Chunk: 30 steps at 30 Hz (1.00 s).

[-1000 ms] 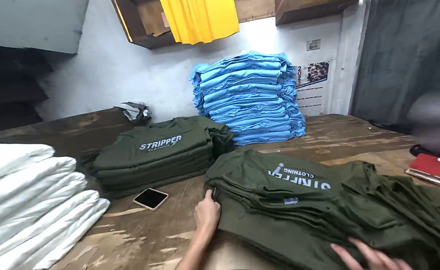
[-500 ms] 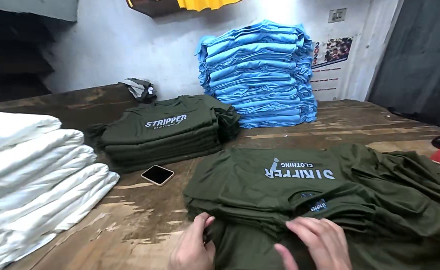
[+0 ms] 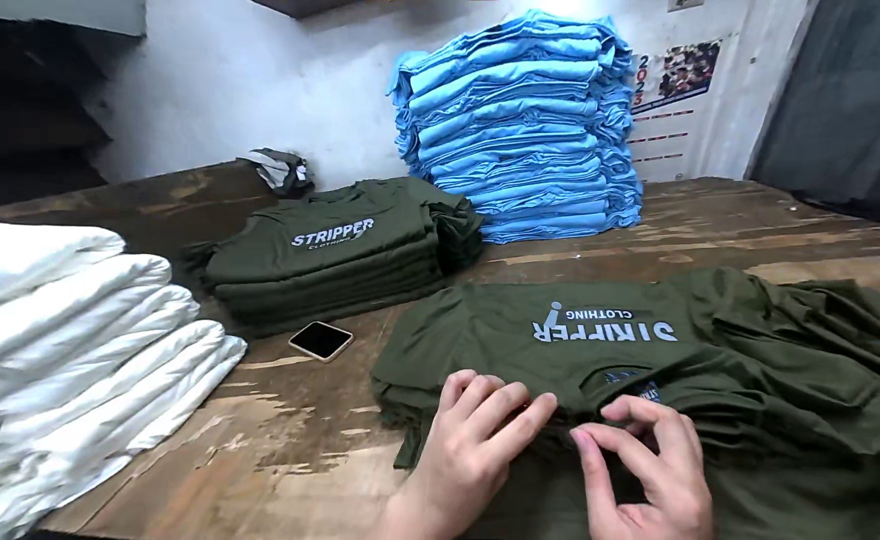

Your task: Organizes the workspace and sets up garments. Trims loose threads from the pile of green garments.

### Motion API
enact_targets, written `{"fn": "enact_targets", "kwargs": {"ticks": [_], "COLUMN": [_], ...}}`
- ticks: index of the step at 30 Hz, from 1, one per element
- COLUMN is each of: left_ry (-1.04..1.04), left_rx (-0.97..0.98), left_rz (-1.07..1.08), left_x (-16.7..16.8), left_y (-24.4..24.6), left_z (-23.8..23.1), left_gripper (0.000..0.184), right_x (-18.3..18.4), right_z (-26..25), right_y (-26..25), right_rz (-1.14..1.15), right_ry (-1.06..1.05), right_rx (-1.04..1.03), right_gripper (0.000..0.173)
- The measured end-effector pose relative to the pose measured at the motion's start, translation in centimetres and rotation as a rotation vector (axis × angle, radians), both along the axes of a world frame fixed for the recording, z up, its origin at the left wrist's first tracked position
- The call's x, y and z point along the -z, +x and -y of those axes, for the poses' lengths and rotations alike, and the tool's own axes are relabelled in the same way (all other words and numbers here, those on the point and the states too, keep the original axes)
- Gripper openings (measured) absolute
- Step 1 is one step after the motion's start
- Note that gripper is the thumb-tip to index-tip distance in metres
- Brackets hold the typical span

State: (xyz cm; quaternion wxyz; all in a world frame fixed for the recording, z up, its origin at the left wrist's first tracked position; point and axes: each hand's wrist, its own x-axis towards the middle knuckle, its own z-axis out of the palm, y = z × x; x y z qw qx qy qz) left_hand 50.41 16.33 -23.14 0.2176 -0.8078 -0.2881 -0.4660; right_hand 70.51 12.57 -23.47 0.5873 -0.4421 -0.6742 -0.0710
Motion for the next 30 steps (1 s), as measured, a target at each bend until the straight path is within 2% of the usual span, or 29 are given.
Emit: {"fn": "enact_targets", "kwargs": {"ticks": [3, 6, 8, 9, 11, 13, 15, 17, 19, 20, 23, 25, 28, 30], "left_ry": [0.046, 0.053, -0.016, -0.08, -0.229, -0.362, -0.56, -0.91, -1.194, -1.224, -1.135, -1.083, -0.971, -0.887], "left_rx": [0.024, -0.007, -0.017, -0.013, -0.015, -0.057, -0.109, -0.115, -0.017, 0.034, 0.233, 0.294, 0.223, 0.107], "left_rz": [-0.023, -0.001, 0.064, 0.107, 0.204, 0.309, 0.396, 0.372, 0.338, 0.382, 0.609, 0.64, 0.553, 0.463], "left_x": [0.2, 0.0, -0.6, -1.0, -1.7, -2.4, -3.5, -5.4, -6.4, -6.2, -5.2, -4.6, -4.0, -3.8], "left_y": [0.6, 0.4, 0.2, 0.2, 0.5, 1.3, 2.2, 2.8, 3.0, 3.1, 2.9, 2.7, 2.3, 2.2], "left_z": [-0.4, -0.2, 0.0, 0.1, 0.2, 0.1, 0.3, 0.5, 0.1, 0.1, 0.6, 1.1, 1.5, 1.7], "left_gripper": [0.035, 0.033, 0.032, 0.029, 0.027, 0.026, 0.019, 0.031, 0.034, 0.028, 0.012, 0.01, 0.009, 0.01], "right_x": [0.5, 0.6, 0.2, -0.2, -1.2, -2.0, -1.5, -0.6, 0.5, 0.9, 1.1, 0.9, 0.9, 1.2], "right_z": [-0.2, 0.1, 0.4, 0.4, -0.1, -1.3, -2.1, -2.2, -2.1, -2.0, -1.5, -1.1, 0.0, 0.5], "right_y": [-0.4, 0.8, 2.2, 2.8, 3.0, 2.1, 1.0, 0.1, -0.5, -0.8, -0.8, -0.2, -0.3, -0.5], "right_rz": [-0.021, 0.069, 0.141, 0.136, 0.121, 0.195, 0.224, 0.164, 0.086, 0.012, -0.322, -0.526, -0.663, -0.701], "right_ry": [0.044, 0.041, 0.024, 0.015, -0.015, -0.095, -0.063, 0.115, 0.249, 0.265, 0.096, -0.028, -0.113, -0.145], "right_rx": [-0.035, -0.167, -0.233, -0.2, -0.006, 0.137, 0.078, -0.039, -0.111, -0.159, -0.321, -0.444, -0.577, -0.605], "right_gripper": [0.014, 0.013, 0.021, 0.026, 0.038, 0.047, 0.032, 0.015, 0.005, 0.006, 0.006, 0.003, 0.003, 0.006]}}
